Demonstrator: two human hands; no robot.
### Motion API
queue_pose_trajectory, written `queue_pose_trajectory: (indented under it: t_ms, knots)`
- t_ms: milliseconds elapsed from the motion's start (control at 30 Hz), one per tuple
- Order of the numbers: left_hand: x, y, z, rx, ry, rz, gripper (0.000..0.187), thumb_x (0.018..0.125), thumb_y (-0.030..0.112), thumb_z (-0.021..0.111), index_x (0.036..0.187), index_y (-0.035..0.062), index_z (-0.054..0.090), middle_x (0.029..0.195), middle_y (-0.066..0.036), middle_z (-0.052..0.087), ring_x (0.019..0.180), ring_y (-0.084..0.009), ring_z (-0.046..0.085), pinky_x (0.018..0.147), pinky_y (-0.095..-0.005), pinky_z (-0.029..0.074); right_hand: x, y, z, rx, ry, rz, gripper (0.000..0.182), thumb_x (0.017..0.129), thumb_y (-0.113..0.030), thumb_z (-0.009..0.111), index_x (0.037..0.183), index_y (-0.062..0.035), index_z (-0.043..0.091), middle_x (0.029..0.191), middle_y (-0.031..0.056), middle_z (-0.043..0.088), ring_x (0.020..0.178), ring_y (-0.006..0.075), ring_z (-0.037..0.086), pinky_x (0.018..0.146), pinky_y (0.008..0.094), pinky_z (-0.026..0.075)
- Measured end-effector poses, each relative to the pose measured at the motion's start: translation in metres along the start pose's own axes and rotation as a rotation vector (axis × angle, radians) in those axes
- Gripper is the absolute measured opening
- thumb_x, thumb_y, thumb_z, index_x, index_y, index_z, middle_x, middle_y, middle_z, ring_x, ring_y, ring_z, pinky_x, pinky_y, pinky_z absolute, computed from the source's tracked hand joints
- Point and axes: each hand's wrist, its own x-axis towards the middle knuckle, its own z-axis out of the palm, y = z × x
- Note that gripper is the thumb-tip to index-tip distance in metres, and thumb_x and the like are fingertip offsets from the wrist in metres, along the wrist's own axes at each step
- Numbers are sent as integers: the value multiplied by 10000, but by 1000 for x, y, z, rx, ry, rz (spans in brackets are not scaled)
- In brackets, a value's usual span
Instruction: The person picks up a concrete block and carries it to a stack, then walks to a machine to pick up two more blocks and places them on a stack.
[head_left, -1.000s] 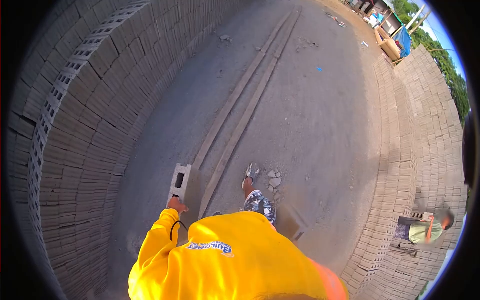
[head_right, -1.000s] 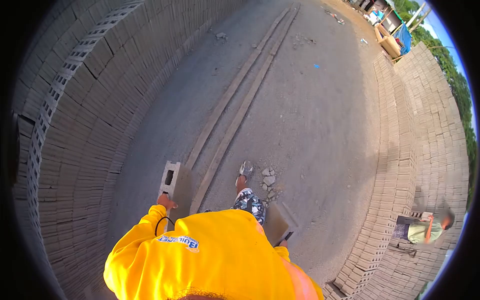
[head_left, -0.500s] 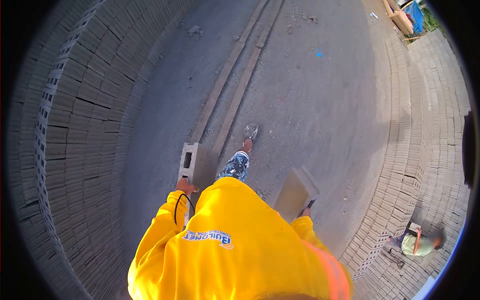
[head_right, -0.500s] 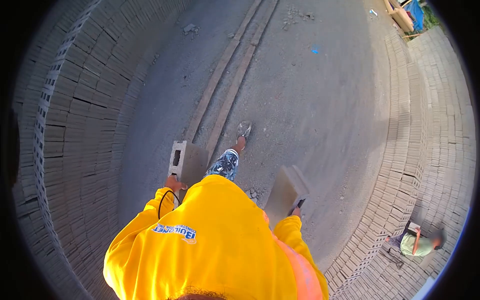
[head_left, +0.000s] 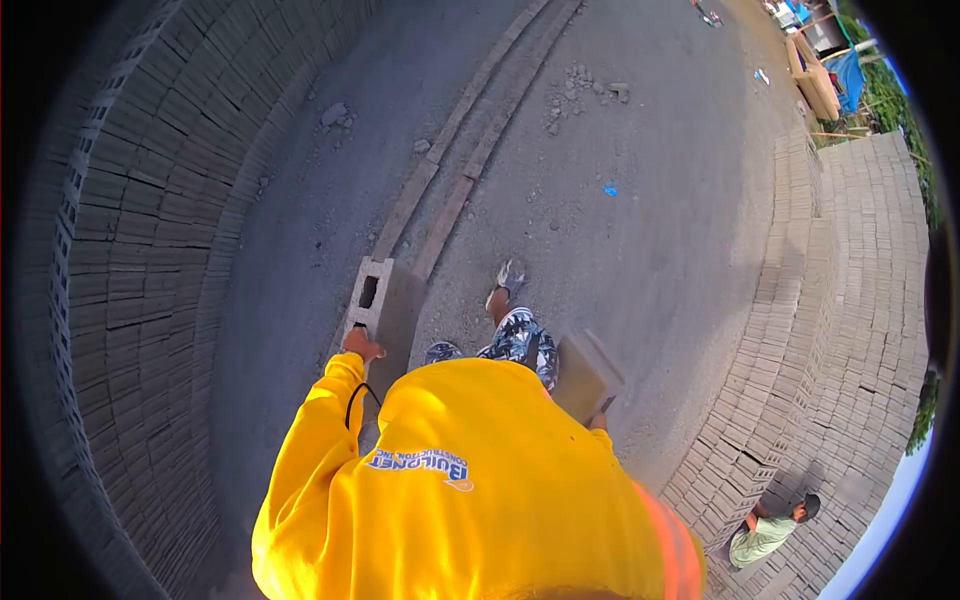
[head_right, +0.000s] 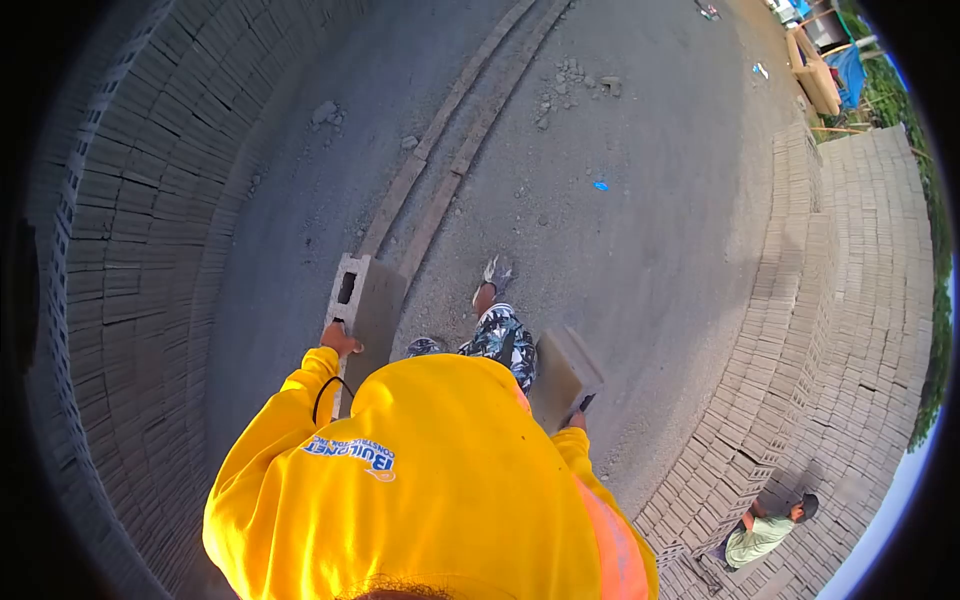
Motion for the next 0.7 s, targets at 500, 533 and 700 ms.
queue_pose_trajectory:
  t_ms: [500,533,700]
  knots:
    - [293,450,-181,-24,-26,-100,767,537,294,813,1159,-47,521,1108,-248,603,1055,-368,586,906,-387,471,149,-586,121,183,16,-22,424,854,-374,465,1060,-25,589,964,120,623,836,278,589,768,387,470]
    - [314,480,-193,-33,-51,-132,775,532,291,818,1164,-44,518,1114,-245,602,1057,-364,586,906,-386,472,153,-627,131,145,12,-32,432,858,-377,460,1072,-22,583,978,121,619,849,279,586,779,386,465]
    - [438,603,-228,-78,-50,-159,862,512,246,820,1275,29,483,1159,-242,585,1108,-361,558,950,-364,446,179,-834,180,-17,-12,-92,474,879,-391,433,1128,-7,556,1045,129,600,914,281,570,836,380,439]
